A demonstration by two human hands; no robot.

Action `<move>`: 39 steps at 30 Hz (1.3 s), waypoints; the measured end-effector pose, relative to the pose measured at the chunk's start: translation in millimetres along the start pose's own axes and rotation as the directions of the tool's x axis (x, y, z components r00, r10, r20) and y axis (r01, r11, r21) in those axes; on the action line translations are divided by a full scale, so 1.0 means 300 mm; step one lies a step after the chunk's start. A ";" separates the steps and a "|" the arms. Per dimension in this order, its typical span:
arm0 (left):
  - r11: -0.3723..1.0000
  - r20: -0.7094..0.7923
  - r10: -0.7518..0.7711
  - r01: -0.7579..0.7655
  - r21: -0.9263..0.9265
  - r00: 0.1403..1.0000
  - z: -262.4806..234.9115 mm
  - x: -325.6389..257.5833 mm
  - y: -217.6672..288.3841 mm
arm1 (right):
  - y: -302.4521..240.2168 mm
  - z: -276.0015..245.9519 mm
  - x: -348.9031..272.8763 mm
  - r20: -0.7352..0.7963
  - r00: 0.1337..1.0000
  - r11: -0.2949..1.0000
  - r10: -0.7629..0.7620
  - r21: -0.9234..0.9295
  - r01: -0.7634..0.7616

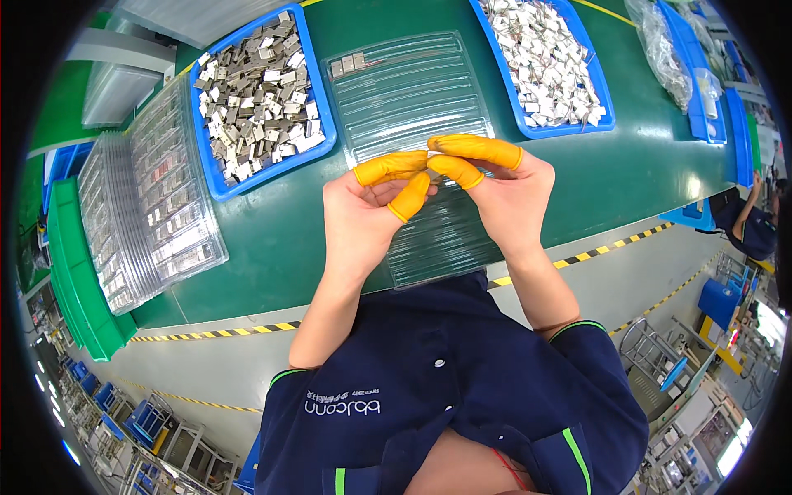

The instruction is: The person assembles small metallic components by hand at a factory workstation. They pick up a base piece and a white insert, press them together, and place the finished unit into a clear plastic tray. The process is repeated continuously, filling the tray with assembled parts.

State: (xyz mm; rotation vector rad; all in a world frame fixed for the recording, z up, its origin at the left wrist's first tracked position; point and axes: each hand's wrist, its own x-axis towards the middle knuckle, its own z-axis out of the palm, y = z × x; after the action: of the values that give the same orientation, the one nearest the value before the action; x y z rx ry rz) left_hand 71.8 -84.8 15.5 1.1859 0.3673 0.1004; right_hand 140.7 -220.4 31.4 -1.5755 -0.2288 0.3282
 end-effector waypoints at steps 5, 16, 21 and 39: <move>0.987 -0.095 0.130 -0.120 0.107 0.987 0.000 0.006 -0.003 | 0.013 0.002 0.022 -0.012 0.999 0.998 -0.052 0.035 0.052; 0.956 -0.021 0.177 -0.167 0.243 0.984 -0.026 0.001 0.017 | -0.039 -0.068 0.031 0.133 0.990 0.971 -0.057 -0.224 0.086; 0.884 0.058 0.217 -0.221 0.413 0.975 -0.045 -0.007 0.024 | -0.063 -0.090 0.036 0.261 0.965 0.958 -0.031 -0.267 0.103; 0.950 0.197 0.206 -0.245 0.194 0.958 -0.066 -0.035 0.071 | -0.038 -0.082 0.088 0.608 0.759 0.947 0.234 0.034 -0.319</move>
State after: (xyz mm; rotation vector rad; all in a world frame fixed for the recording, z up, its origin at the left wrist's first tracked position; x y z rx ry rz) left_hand 57.7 -62.0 31.0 1.4401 0.0863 0.1575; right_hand 174.6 -233.9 41.4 -1.3259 -0.4517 1.0661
